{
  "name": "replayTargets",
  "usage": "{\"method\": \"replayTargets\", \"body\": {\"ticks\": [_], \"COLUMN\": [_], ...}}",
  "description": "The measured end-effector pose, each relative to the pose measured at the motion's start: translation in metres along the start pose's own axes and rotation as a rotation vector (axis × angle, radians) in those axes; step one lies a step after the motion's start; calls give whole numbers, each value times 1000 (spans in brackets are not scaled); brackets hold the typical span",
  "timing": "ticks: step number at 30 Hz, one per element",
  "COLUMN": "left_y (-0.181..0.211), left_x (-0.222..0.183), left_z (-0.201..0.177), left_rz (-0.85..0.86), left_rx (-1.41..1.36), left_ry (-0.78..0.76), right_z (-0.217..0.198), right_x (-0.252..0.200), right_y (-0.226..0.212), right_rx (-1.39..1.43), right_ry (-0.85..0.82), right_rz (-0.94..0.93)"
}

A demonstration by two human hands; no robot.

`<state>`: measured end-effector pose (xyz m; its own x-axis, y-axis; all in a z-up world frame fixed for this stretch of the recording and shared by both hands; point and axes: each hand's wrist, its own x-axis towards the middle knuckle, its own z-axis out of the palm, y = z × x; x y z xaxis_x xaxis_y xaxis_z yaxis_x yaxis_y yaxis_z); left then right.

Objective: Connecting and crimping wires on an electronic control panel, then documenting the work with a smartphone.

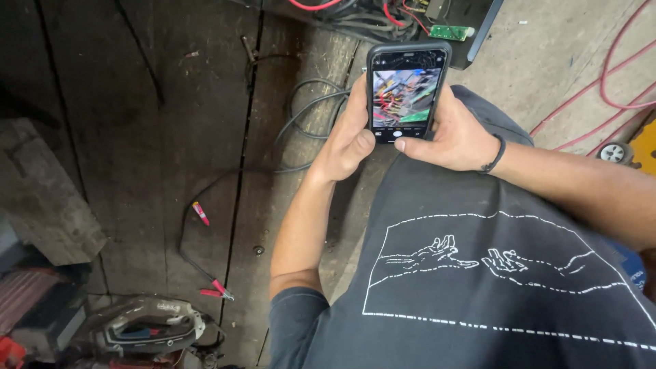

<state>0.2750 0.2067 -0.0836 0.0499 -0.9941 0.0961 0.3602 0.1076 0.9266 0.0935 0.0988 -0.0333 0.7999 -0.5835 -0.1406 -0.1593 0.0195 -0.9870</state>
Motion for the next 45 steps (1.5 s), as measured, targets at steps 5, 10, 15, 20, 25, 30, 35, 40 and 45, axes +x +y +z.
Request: {"method": "replayTargets", "body": {"ticks": [5, 10, 15, 20, 25, 30, 35, 40, 45], "left_y": [-5, 28, 30, 29, 30, 30, 30, 34, 31], "left_x": [0, 5, 5, 3, 2, 2, 2, 5, 4], "left_z": [0, -1, 0, 1, 2, 3, 3, 4, 4], "left_rz": [34, -93, -86, -94, -87, -82, -78, -98, -97], "left_rx": [-25, 105, 100, 109, 146, 142, 160, 117, 150], "left_ry": [25, -68, -74, -69, -56, -58, -54, -52, -48], "right_z": [-2, 1, 2, 2, 1, 1, 1, 2, 2], "right_x": [0, -7, -6, -6, -8, -9, -9, -9, -10], "right_y": [1, -9, -12, -10, -8, -6, -4, -3, -3], "right_rx": [-49, -27, -35, -7, -58, -47, -55, -11, -17], "right_ry": [-7, -69, -60, -67, -63, -58, -47, -55, -43], "right_rz": [19, 142, 143, 111, 126, 133, 160, 119, 143]}}
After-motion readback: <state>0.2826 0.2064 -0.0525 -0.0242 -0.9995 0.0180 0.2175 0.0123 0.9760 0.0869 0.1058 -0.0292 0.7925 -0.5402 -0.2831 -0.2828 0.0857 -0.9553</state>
